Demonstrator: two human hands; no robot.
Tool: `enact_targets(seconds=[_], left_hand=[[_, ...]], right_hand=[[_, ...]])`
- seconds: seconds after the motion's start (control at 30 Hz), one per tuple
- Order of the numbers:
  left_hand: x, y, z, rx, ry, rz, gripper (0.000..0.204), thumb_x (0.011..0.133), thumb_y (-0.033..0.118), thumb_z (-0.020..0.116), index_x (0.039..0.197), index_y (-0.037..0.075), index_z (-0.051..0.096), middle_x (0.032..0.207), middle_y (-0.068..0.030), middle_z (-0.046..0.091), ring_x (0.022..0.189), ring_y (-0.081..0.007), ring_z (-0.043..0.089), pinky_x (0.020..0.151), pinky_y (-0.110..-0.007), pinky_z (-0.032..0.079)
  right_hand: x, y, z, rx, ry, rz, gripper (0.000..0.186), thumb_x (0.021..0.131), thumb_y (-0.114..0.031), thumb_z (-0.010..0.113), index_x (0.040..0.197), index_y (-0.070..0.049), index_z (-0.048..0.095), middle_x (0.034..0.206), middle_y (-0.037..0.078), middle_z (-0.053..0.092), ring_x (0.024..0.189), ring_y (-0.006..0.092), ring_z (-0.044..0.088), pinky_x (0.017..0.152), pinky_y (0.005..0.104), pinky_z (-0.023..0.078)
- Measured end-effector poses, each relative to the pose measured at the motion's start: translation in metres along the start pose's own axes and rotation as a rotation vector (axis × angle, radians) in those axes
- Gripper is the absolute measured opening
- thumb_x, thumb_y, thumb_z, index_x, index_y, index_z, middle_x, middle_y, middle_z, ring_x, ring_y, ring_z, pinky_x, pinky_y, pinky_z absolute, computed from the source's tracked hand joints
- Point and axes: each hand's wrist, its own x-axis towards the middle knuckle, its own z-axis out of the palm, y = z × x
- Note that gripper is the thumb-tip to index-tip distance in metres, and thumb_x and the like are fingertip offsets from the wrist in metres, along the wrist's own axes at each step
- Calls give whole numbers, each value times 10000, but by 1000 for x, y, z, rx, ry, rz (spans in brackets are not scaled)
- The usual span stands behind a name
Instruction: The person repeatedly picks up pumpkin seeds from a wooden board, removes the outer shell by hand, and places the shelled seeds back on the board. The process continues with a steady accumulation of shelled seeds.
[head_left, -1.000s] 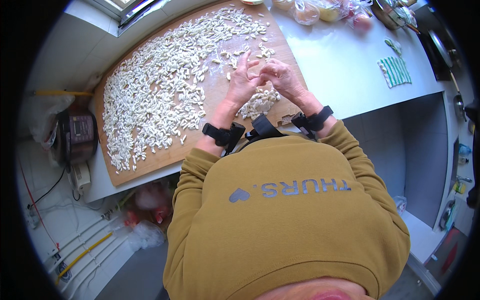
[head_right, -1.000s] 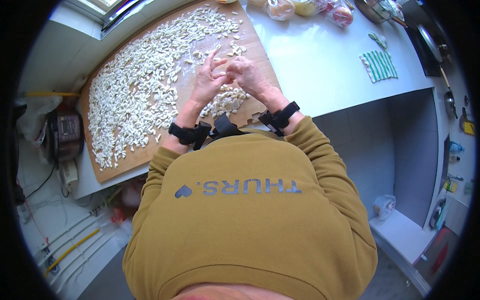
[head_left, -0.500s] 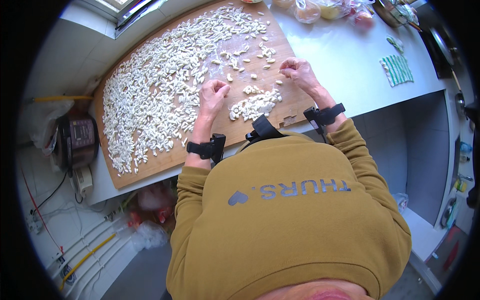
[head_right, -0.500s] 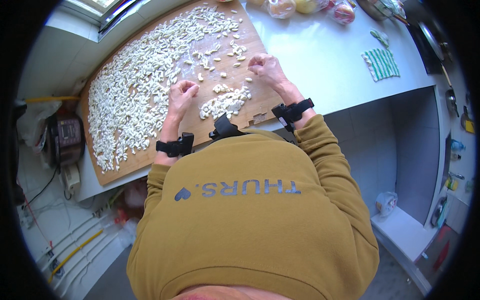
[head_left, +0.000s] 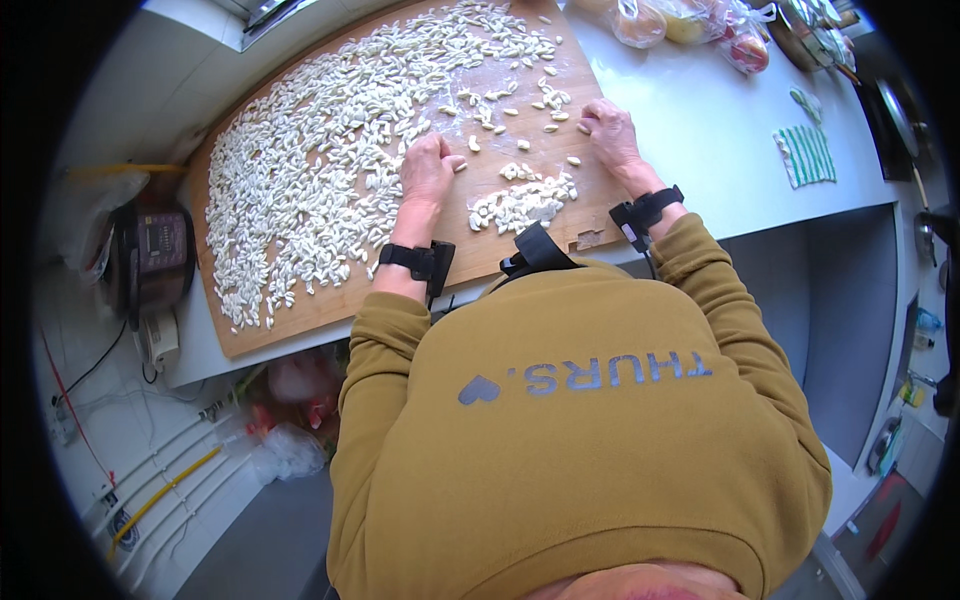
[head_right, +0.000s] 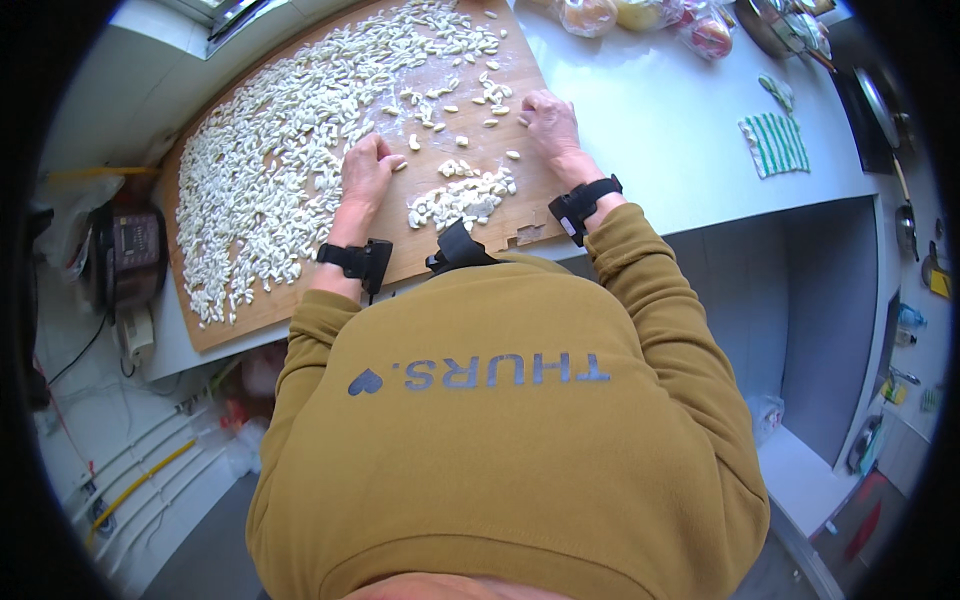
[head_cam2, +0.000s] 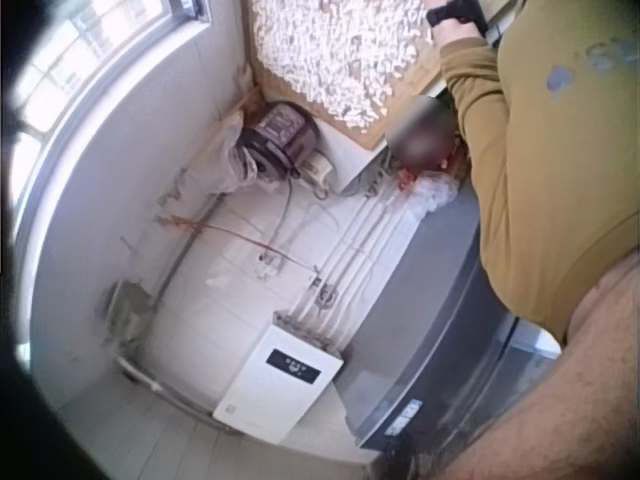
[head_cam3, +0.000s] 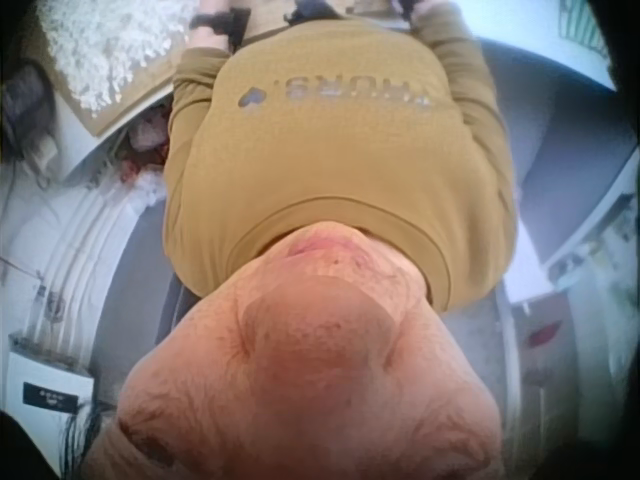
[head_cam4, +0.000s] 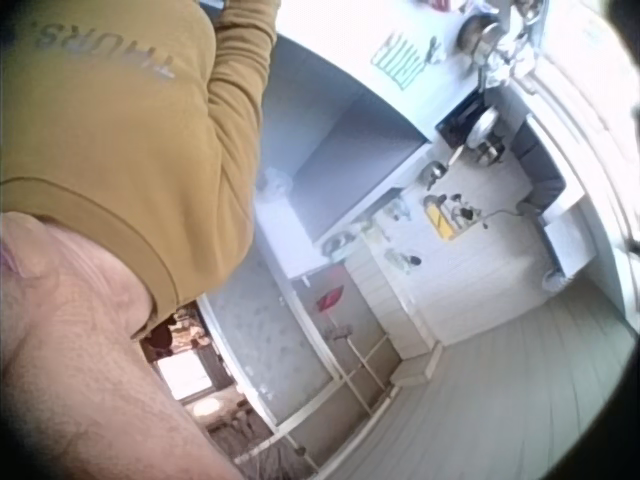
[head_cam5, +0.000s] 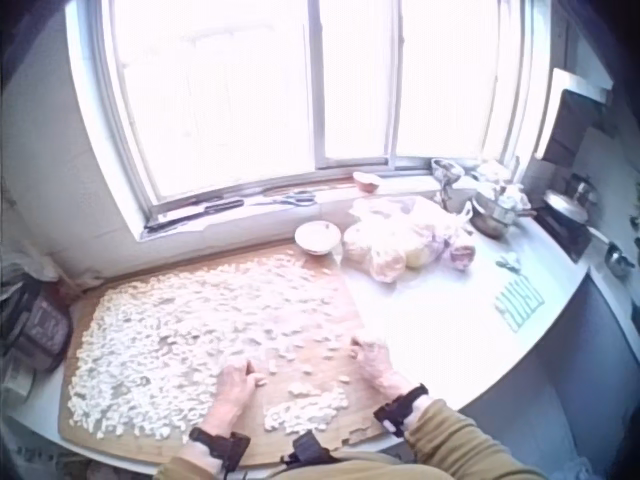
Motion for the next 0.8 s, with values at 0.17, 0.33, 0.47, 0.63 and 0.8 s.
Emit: enact_targets(seconds=[0.17,0.33,0.47,0.63,0.8], left_hand=[[7,-2,9,-344,27,-73,110,769,18,621,876,-1,636,754,-153,652,705,-299,642,689,-379,507],[11,11,8,20,339,269,158,797,-32,543,922,-6,636,839,-148,656,751,-275,645,697,-343,510],[5,36,15,-181,120,325,169,800,3,588,950,4,665,902,-142,658,777,-257,642,712,-320,503],[1,53,19,-471,-68,333,128,801,37,636,914,5,687,829,-126,668,726,-208,642,657,-305,502],[-18,57,14,-562,-45,222,93,803,55,656,877,1,676,755,-103,660,663,-158,626,591,-285,486]], right_hand=[[-4,-24,5,208,210,-242,126,769,-34,630,894,-30,642,895,72,626,838,225,612,763,346,479],[-18,-58,19,-166,-142,-342,111,783,-89,629,891,-63,638,929,82,593,929,252,561,861,380,413],[-16,-67,23,-75,-189,-303,79,784,-117,625,849,-74,636,883,97,593,860,248,573,819,370,415],[-13,-64,11,578,-475,70,118,834,-130,625,901,-34,637,830,72,630,732,128,594,687,272,480],[-16,-65,6,994,-637,254,144,858,-108,634,947,0,599,809,24,604,696,90,572,650,233,488]])
